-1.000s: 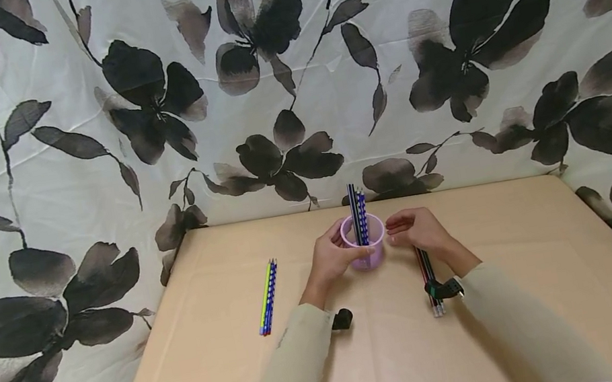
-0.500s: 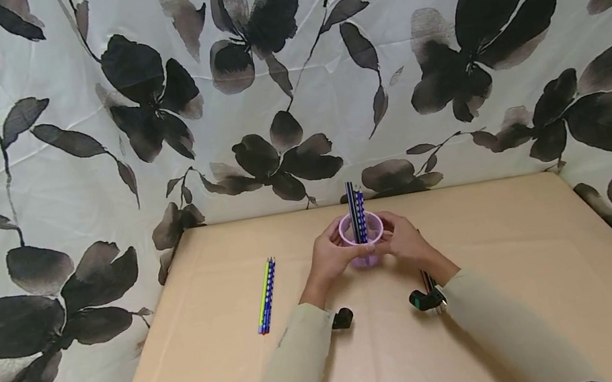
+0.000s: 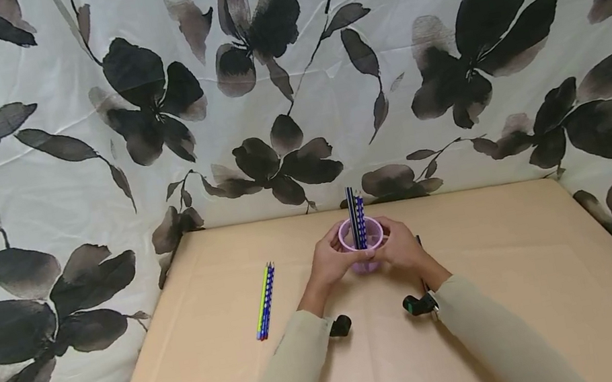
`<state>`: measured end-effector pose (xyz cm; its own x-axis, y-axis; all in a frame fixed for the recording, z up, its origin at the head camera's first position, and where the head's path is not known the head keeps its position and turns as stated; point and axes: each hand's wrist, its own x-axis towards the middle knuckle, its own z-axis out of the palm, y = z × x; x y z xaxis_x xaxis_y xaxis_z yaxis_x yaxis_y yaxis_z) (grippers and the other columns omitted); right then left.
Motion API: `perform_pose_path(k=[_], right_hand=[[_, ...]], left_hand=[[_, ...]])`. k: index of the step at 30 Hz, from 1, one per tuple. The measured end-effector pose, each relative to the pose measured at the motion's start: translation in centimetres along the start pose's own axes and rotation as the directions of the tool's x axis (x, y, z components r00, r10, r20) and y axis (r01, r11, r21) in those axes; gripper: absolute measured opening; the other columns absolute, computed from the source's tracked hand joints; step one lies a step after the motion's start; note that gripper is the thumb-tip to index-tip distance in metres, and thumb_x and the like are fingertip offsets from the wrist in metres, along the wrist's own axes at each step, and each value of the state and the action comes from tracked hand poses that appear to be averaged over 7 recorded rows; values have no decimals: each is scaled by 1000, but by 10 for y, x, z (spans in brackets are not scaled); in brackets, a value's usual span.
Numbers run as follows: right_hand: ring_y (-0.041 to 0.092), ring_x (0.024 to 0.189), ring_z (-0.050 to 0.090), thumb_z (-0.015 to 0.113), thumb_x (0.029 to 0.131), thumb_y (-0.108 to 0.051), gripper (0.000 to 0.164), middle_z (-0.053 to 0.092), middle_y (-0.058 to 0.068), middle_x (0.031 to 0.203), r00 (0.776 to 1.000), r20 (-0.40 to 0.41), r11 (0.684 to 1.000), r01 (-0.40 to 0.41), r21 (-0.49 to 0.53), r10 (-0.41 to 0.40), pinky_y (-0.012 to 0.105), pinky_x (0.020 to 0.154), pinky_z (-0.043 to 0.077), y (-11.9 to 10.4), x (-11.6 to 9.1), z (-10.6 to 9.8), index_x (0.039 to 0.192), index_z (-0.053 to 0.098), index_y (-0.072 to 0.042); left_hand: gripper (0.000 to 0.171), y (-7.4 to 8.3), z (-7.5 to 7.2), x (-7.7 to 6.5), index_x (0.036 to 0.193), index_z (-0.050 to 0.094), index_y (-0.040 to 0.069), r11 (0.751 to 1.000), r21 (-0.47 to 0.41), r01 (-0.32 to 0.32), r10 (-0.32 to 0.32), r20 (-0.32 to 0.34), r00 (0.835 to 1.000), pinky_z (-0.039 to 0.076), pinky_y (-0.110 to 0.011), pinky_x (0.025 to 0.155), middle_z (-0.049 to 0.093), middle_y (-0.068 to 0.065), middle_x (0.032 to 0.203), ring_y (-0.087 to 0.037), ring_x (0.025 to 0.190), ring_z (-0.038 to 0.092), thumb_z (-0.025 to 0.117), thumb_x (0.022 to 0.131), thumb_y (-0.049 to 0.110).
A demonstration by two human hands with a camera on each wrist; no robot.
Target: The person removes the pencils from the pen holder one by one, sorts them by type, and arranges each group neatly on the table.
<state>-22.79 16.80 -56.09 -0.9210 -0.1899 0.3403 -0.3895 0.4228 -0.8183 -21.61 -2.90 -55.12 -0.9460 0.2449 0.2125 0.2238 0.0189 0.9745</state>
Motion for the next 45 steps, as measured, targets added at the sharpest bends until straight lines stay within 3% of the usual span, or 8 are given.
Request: perform_pose_path(k=[6,12,20,27,32,36,41,45], right_hand=[[33,124,67,99,68,-16,80,71,15,132,999,15,999,-39,29,39,51,109,55,-2,-5,3,139,62,-7],[34,124,67,101,65,-19,86,71,13,133,997,18,996,-76,53,75,53,109,55,-7,-8,3,141,60,-8],[35,125,67,100,65,-16,87,70,15,133,997,13,997,-71,32,71,52,109,55,-9,-5,1,141,60,-6],[37,125,67,100,67,-16,86,70,16,135,998,24,997,-65,38,64,54,109,55,-7,-5,0,143,60,-7],[37,126,66,100,67,-17,88,69,16,136,997,25,997,-75,27,75,53,109,55,-7,-5,0,144,58,-7],[37,127,66,100,67,-17,89,68,16,136,997,30,997,-78,24,77,52,110,55,-8,-4,0,144,58,-7],[36,124,67,100,66,-15,88,69,17,134,998,20,998,-58,27,58,52,108,56,-6,-3,0,143,59,-5],[35,120,68,99,67,-17,84,71,17,131,999,10,999,-50,-11,50,51,105,57,-3,-6,1,140,61,-4]], left_hand=[[78,9,-9,-6,154,49,6,999,0,45,-45,37,998,44,-44,122,59,-14,152,-29,143,56,86,87,14],[56,22,-10,3,142,58,-7,994,107,-17,27,-88,996,52,-44,115,66,-23,140,-37,132,64,78,95,17],[28,40,5,22,121,74,-4,979,202,-37,94,-280,955,62,-36,97,78,-17,118,-31,108,74,74,95,6],[29,46,19,26,127,72,1,966,258,32,51,-309,950,62,-39,95,77,-14,117,-25,103,70,71,99,10],[30,43,21,28,126,73,1,960,278,30,63,-322,945,63,-37,92,77,-13,115,-24,100,70,73,98,11],[30,46,24,28,123,74,1,956,293,10,106,-378,920,63,-35,88,78,-12,110,-22,96,70,76,95,12],[23,51,33,27,113,77,0,914,402,-63,232,-387,893,64,-32,78,80,-12,100,-20,86,71,79,93,13],[19,50,44,23,111,79,3,864,501,-44,237,-328,914,64,-28,76,80,-9,98,-16,83,72,78,94,12]])
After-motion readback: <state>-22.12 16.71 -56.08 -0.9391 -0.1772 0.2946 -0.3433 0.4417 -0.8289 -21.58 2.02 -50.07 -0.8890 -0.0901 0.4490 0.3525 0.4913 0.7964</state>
